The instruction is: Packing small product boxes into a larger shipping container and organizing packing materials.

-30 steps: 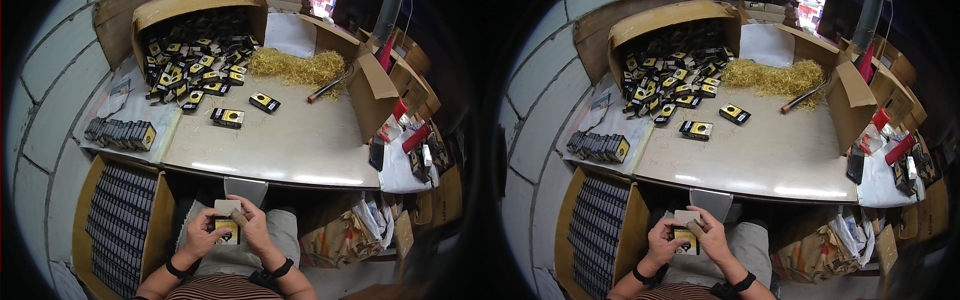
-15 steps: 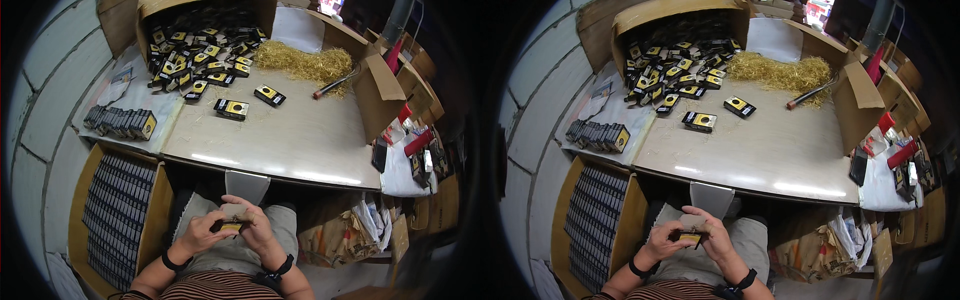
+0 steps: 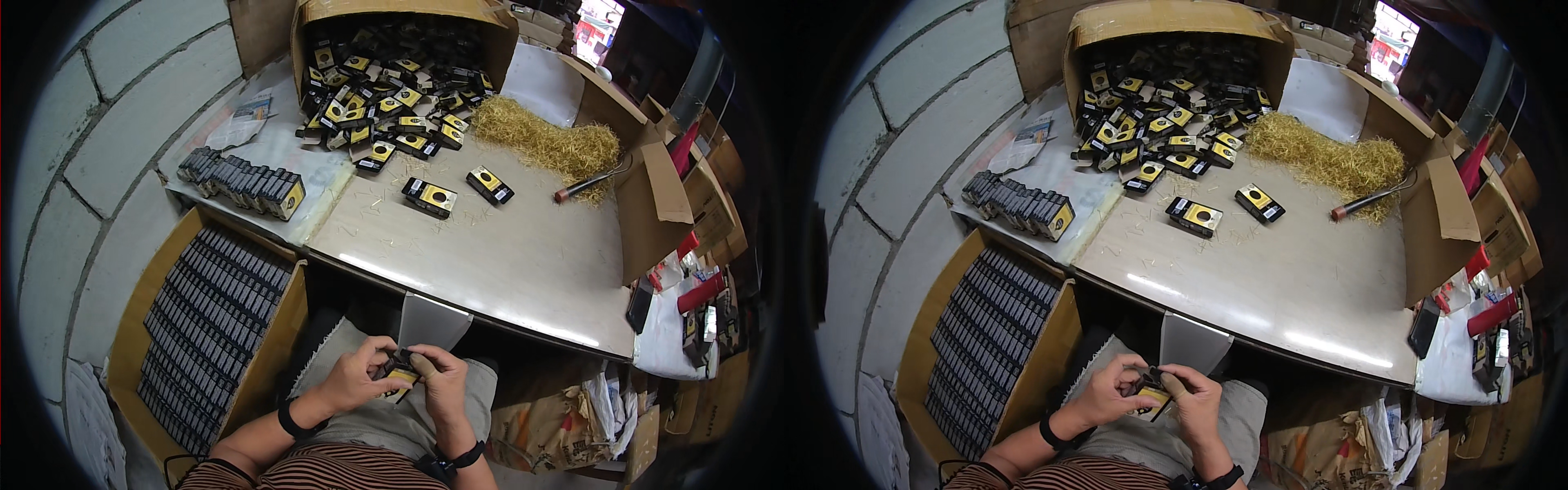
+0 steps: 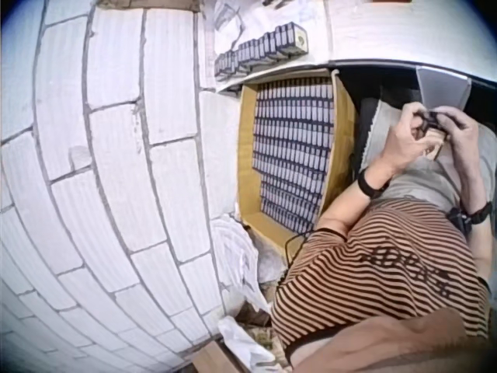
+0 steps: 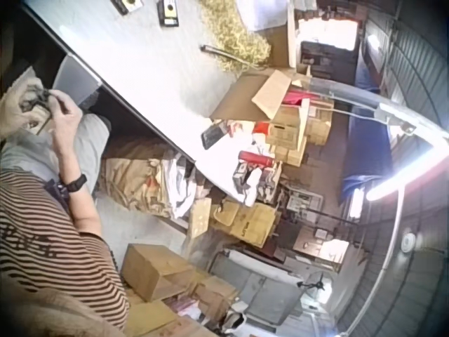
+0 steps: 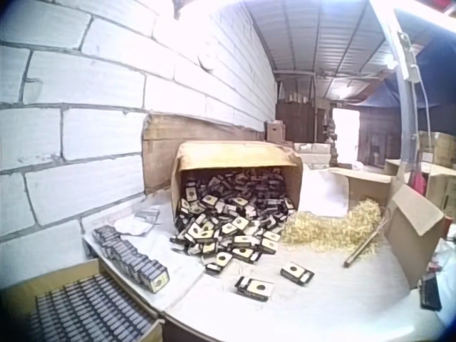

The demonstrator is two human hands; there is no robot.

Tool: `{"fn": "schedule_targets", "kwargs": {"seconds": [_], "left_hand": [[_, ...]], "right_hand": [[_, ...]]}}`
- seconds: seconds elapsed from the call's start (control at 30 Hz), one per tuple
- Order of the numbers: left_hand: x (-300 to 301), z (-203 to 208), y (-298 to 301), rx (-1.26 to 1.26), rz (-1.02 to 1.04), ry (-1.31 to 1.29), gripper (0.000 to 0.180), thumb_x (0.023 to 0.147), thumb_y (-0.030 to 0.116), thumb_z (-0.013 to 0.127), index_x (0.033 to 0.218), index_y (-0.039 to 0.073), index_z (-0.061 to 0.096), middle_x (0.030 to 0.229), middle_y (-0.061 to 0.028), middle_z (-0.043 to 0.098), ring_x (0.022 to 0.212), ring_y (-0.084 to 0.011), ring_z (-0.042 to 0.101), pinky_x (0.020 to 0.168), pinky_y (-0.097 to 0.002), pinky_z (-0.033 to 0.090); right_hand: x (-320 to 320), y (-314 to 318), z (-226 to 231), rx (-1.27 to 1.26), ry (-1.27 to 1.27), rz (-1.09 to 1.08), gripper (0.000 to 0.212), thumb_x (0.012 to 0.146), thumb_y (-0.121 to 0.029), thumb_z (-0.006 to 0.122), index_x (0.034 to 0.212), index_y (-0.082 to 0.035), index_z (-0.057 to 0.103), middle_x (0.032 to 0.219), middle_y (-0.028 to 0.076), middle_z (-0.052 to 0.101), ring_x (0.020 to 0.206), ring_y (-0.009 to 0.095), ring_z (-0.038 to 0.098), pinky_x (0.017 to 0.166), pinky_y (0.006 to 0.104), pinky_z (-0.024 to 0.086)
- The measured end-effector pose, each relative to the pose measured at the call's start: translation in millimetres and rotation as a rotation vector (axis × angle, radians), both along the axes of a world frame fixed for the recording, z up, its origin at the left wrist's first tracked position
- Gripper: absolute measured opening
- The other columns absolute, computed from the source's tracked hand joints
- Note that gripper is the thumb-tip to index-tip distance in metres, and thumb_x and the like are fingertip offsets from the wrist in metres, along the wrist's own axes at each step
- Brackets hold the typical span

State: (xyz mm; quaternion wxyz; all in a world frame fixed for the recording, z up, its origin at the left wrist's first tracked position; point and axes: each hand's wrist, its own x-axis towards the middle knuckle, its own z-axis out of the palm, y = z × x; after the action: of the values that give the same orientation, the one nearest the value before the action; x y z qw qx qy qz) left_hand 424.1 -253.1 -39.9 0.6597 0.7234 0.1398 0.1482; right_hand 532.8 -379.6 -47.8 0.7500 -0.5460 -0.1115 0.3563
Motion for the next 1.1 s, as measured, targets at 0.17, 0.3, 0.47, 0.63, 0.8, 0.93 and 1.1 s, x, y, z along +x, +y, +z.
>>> {"fn": "schedule_targets", "kwargs": {"seconds": [0.17, 0.3, 0.47, 0.63, 0.8, 0.93, 1.1], "left_hand": [[0.2, 5.7, 4.5, 0.012, -0.025, 0.07, 0.056, 0.078, 0.011, 0.078, 0.121, 0.0, 0.046, 0.071, -0.0014, 0.059, 0.065, -0.0015, 0.05, 0.056, -0.0173, 0.041], [5.4, 12.9, 2.6, -0.192, -0.039, -0.013, 0.056, 0.079, 0.006, 0.076, 0.127, 0.001, 0.046, 0.07, 0.0009, 0.057, 0.065, -0.001, 0.049, 0.056, -0.0172, 0.041], [21.9, 6.3, -11.7, -0.229, 0.09, -0.184, 0.036, 0.081, 0.002, 0.072, 0.115, 0.001, 0.063, 0.077, -0.001, 0.064, 0.07, -0.0032, 0.057, 0.059, -0.0181, 0.046], [62.3, 69.8, 61.9, 0.808, 0.246, -0.142, 0.015, 0.077, 0.012, 0.073, 0.085, 0.0, 0.067, 0.079, -0.0123, 0.068, 0.069, -0.0255, 0.067, 0.064, -0.0323, 0.053], [127.1, 96.0, 161.2, 1.356, 0.261, 0.161, 0.067, 0.069, 0.019, 0.079, 0.124, -0.002, 0.046, 0.126, -0.0235, 0.045, 0.114, -0.0393, 0.046, 0.093, -0.0445, 0.043], [215.1, 66.9, 161.3, 1.06, -0.122, -0.017, 0.075, 0.066, 0.014, 0.081, 0.129, -0.001, 0.044, 0.135, -0.0232, 0.041, 0.113, -0.0409, 0.051, 0.093, -0.0426, 0.046], [283.1, 61.9, 183.5, 1.137, -0.337, 0.559, 0.064, 0.062, 0.023, 0.081, 0.115, -0.002, 0.055, 0.122, -0.0212, 0.054, 0.102, -0.0425, 0.058, 0.086, -0.0421, 0.05]], "right_hand": [[13.0, -12.8, 8.5, 0.009, -0.138, 0.173, 0.014, 0.087, -0.001, 0.062, 0.098, 0.003, 0.07, 0.096, 0.009, 0.07, 0.087, 0.012, 0.064, 0.081, 0.0243, 0.05], [8.3, -18.4, 13.6, -0.068, -0.227, 0.23, 0.016, 0.089, -0.004, 0.061, 0.1, 0.003, 0.07, 0.101, 0.009, 0.07, 0.092, 0.013, 0.064, 0.084, 0.0257, 0.05], [0.1, -10.2, 33.3, -0.065, -0.358, 0.109, 0.019, 0.093, -0.009, 0.058, 0.103, 0.004, 0.065, 0.107, 0.011, 0.066, 0.097, 0.016, 0.062, 0.088, 0.0266, 0.047], [14.7, 2.1, 56.5, 0.018, -0.252, 0.064, 0.034, 0.096, -0.01, 0.052, 0.128, 0.002, 0.051, 0.124, 0.013, 0.058, 0.111, 0.021, 0.058, 0.097, 0.0288, 0.041], [71.1, -13.8, 52.9, -0.247, -0.566, 0.197, 0.032, 0.093, -0.004, 0.051, 0.125, 0.003, 0.055, 0.12, 0.014, 0.062, 0.113, 0.021, 0.058, 0.098, 0.0305, 0.043], [117.9, 21.7, 77.4, -0.4, -0.719, 0.231, 0.032, 0.092, -0.006, 0.051, 0.122, 0.004, 0.056, 0.119, 0.015, 0.062, 0.114, 0.021, 0.057, 0.099, 0.0306, 0.041], [212.2, 88.9, 34.7, -0.611, -1.007, 0.164, 0.046, 0.089, -0.019, 0.052, 0.129, 0.003, 0.048, 0.132, 0.024, 0.05, 0.125, 0.037, 0.046, 0.106, 0.0384, 0.036]]}}
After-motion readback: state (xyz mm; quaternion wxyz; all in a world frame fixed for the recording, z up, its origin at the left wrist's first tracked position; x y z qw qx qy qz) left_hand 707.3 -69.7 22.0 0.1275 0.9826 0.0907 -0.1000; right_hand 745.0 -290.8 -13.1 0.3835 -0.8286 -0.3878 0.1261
